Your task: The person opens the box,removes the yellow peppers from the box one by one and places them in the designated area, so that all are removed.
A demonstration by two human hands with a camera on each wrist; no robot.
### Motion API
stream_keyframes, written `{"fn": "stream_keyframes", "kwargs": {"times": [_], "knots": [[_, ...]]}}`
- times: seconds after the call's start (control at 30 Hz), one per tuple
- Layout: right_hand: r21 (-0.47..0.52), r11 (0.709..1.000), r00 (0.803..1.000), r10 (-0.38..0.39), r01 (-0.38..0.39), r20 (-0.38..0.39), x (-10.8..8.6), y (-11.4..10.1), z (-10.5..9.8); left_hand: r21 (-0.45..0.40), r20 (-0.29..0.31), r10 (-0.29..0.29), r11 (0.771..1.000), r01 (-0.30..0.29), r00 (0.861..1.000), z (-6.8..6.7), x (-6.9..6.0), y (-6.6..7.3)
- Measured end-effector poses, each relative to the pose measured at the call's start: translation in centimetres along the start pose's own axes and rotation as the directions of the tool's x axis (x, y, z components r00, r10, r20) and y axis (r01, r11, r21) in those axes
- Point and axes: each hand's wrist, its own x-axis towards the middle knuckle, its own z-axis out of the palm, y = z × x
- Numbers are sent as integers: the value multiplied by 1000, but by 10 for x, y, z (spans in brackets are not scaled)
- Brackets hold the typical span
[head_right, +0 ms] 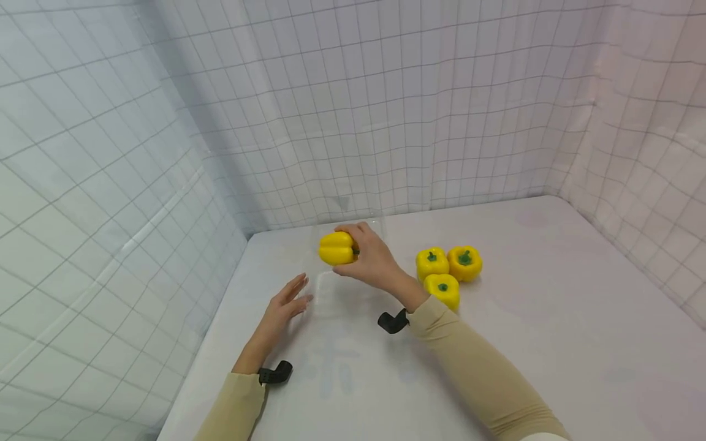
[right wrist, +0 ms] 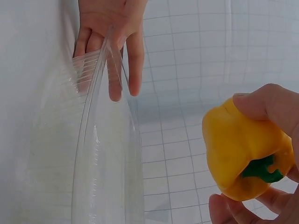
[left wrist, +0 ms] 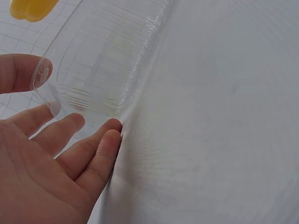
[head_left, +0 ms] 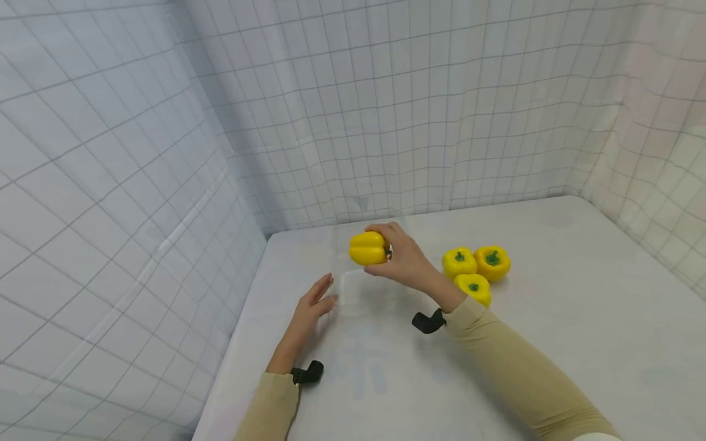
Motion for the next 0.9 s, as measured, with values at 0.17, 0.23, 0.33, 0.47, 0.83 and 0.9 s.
{"fn": "stream_keyframes", "kwargs": {"times": [0.17, 0.23, 0.33, 0.47, 0.83, 0.9], "knots": [[-8, 1000, 1000, -10, 9, -30, -6, 3, -7, 5, 3, 6, 1000, -6, 1000, -1, -1, 0], [-19, 1000, 999, -14, 13, -42, -8, 3, -11, -1, 5, 8, 1000, -8, 1000, -1, -1, 0], [-41, 999, 998, -18, 16, -59, -11, 4, -19, -3, 8, 14, 1000, -14, 1000, 0, 0, 0], [-52, 999, 998, -1, -3, -68, -17, 5, -29, -10, 15, 28, 1000, -27, 1000, 1, 0, 0], [-134, 991, 997, 2, -12, -76, -33, 9, -51, -21, 75, 4, 1000, -2, 997, -2, -5, 16], [-155, 988, 997, 6, -17, -72, -35, 9, -54, -16, 81, 1, 1000, 1, 997, -2, -9, 25]]}}
